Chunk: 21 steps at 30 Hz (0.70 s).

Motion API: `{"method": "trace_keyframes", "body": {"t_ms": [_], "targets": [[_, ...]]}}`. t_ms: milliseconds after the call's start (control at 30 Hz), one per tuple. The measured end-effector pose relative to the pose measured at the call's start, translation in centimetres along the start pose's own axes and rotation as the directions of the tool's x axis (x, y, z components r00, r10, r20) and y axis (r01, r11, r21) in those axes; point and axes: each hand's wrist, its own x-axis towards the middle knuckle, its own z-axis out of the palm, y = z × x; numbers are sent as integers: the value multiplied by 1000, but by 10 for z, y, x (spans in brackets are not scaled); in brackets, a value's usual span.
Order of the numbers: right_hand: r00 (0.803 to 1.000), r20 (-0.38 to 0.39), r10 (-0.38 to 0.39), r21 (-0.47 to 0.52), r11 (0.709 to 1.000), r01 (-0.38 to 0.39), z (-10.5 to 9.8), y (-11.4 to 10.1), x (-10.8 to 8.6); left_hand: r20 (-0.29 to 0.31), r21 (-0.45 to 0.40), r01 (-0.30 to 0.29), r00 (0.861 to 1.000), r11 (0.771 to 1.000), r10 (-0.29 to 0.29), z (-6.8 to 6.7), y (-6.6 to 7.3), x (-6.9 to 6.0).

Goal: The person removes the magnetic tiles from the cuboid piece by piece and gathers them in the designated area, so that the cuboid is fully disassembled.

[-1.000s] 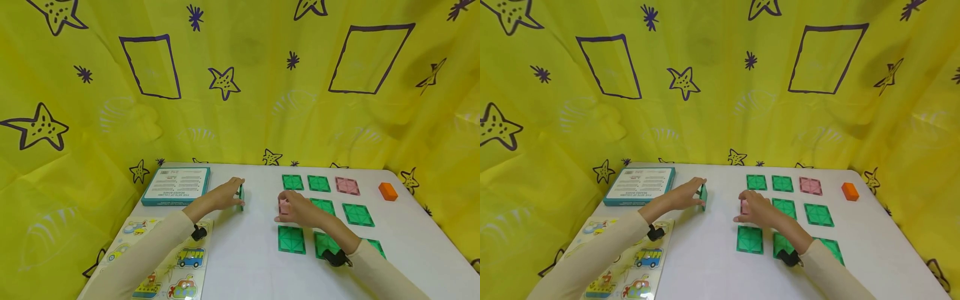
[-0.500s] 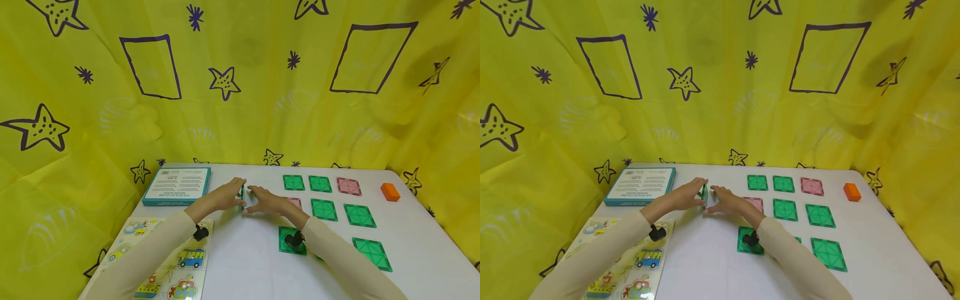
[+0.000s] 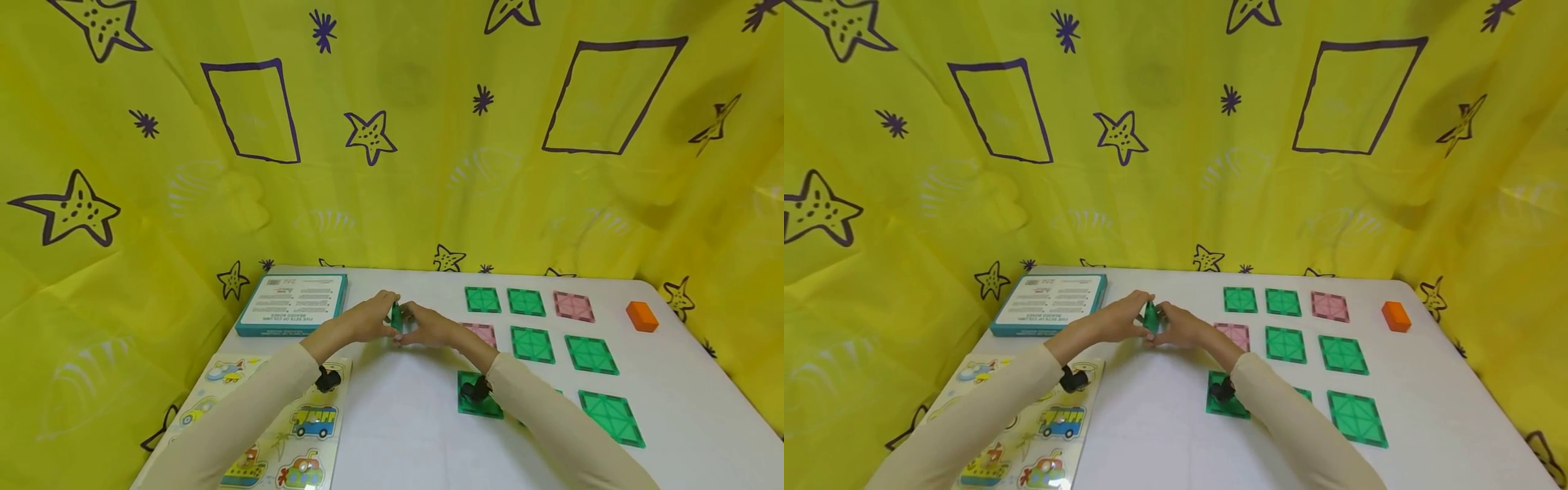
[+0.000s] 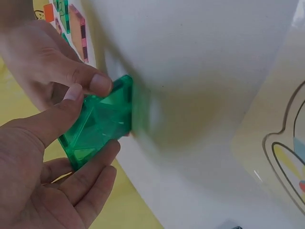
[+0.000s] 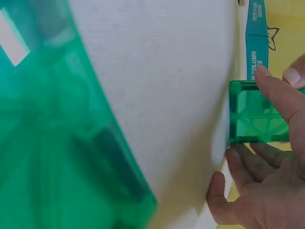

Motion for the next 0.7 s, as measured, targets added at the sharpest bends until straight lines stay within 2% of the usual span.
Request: {"method": "trace_keyframes", "body": {"t_ms": [200,367,567,700], "targets": [[999,-6,40,-46,998,-41,-6,2,-4,-13,-64,16,1000,998,-17,6,-6,2],[997,10,81,-86,993,-80,-9,1,-7,3,-90,69,998,994,-69,14,-14,1],[995,18,101,-123,988,-99,-13,3,-11,70,17,200,977,980,-200,24,-17,-6],[995,10,99,-133,986,-97,-17,5,-15,71,62,214,973,975,-218,30,-18,-9]]}}
